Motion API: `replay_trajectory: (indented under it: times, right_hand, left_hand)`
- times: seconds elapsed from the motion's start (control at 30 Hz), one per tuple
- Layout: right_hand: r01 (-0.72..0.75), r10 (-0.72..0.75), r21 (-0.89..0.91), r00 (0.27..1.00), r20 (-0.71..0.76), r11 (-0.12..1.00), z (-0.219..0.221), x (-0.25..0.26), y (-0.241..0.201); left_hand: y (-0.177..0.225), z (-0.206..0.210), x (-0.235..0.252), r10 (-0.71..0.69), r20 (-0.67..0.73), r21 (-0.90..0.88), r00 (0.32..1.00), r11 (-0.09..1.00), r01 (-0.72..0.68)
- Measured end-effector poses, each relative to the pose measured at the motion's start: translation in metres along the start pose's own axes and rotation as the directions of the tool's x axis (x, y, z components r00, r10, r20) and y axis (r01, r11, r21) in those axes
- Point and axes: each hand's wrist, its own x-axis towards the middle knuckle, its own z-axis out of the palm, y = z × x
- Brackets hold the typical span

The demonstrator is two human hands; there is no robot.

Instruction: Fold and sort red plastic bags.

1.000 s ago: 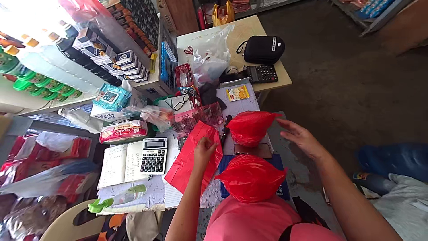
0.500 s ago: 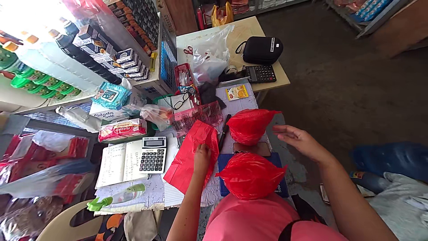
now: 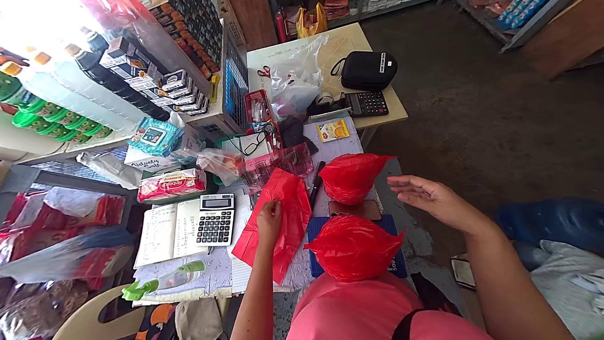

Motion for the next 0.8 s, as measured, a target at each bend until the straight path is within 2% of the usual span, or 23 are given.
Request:
replay_trajectory:
  times: [0.1,0.17,0.23,0.3,0.4,0.43,0.5,0.53,0.6,0.63,0.67,0.7,0.73,0.77,0.8]
  right_hand:
    - [0.095,-0.095,0.031,0.995,0.017,0.995,0.004,0.000,-0.019]
    - [0.174,-0.178,0.130,0.984,0.019,0.976,0.015,0.005,-0.037]
    - [0.238,-0.255,0.251,0.966,0.036,0.938,0.032,0.015,-0.054]
    - [0.199,-0.235,0.324,0.969,0.077,0.925,0.050,0.027,-0.070]
    - [-0.030,-0.048,0.397,0.981,0.187,0.917,0.075,0.045,-0.092]
    - [-0.117,0.006,0.425,0.968,0.253,0.898,0.081,0.051,-0.097]
    - [-0.276,0.051,0.513,0.911,0.410,0.813,0.091,0.061,-0.104]
    - [-0.346,0.043,0.565,0.876,0.480,0.749,0.094,0.065,-0.107]
    - [-0.420,0.009,0.650,0.844,0.536,0.634,0.100,0.070,-0.115]
    - [-0.432,0.005,0.675,0.844,0.536,0.598,0.101,0.071,-0.120]
    - [-0.426,0.000,0.679,0.847,0.531,0.598,0.101,0.072,-0.126]
    - [-0.408,-0.006,0.669,0.852,0.524,0.621,0.100,0.071,-0.131]
    - [-0.381,-0.008,0.666,0.864,0.503,0.641,0.100,0.071,-0.136]
    - [-0.335,-0.014,0.679,0.891,0.454,0.653,0.102,0.072,-0.139]
    - [-0.269,-0.031,0.703,0.923,0.383,0.659,0.105,0.073,-0.141]
  left_hand:
    - [0.016,-0.032,0.004,-0.030,-0.103,-0.264,0.994,0.964,0.002]
    - [0.040,-0.056,0.005,-0.044,-0.113,-0.509,0.993,0.860,-0.020]
    - [0.072,-0.078,0.002,0.012,-0.123,-0.699,0.992,0.709,-0.095]
    - [0.102,-0.093,-0.004,0.128,-0.138,-0.870,0.982,0.458,-0.182]
    - [0.139,-0.095,-0.017,0.269,-0.182,-0.983,0.946,-0.053,-0.174]
    - [0.148,-0.093,-0.022,0.317,-0.188,-0.975,0.929,-0.170,-0.140]
    - [0.160,-0.086,-0.032,0.447,-0.186,-0.952,0.875,-0.302,-0.048]
    - [0.164,-0.082,-0.038,0.499,-0.167,-0.946,0.851,-0.325,0.005]
    - [0.176,-0.079,-0.052,0.564,-0.093,-0.949,0.820,-0.299,0.098]
    - [0.178,-0.080,-0.056,0.580,-0.038,-0.966,0.814,-0.231,0.120]
    - [0.176,-0.083,-0.057,0.590,0.030,-0.987,0.807,-0.111,0.118]
    - [0.178,-0.086,-0.054,0.627,0.091,-0.996,0.774,0.055,0.073]
    - [0.168,-0.080,-0.041,0.763,0.114,-0.987,0.636,0.159,-0.014]
    - [0.163,-0.074,-0.032,0.849,0.127,-0.973,0.513,0.206,-0.102]
    - [0.164,-0.070,-0.026,0.901,0.127,-0.968,0.415,0.204,-0.146]
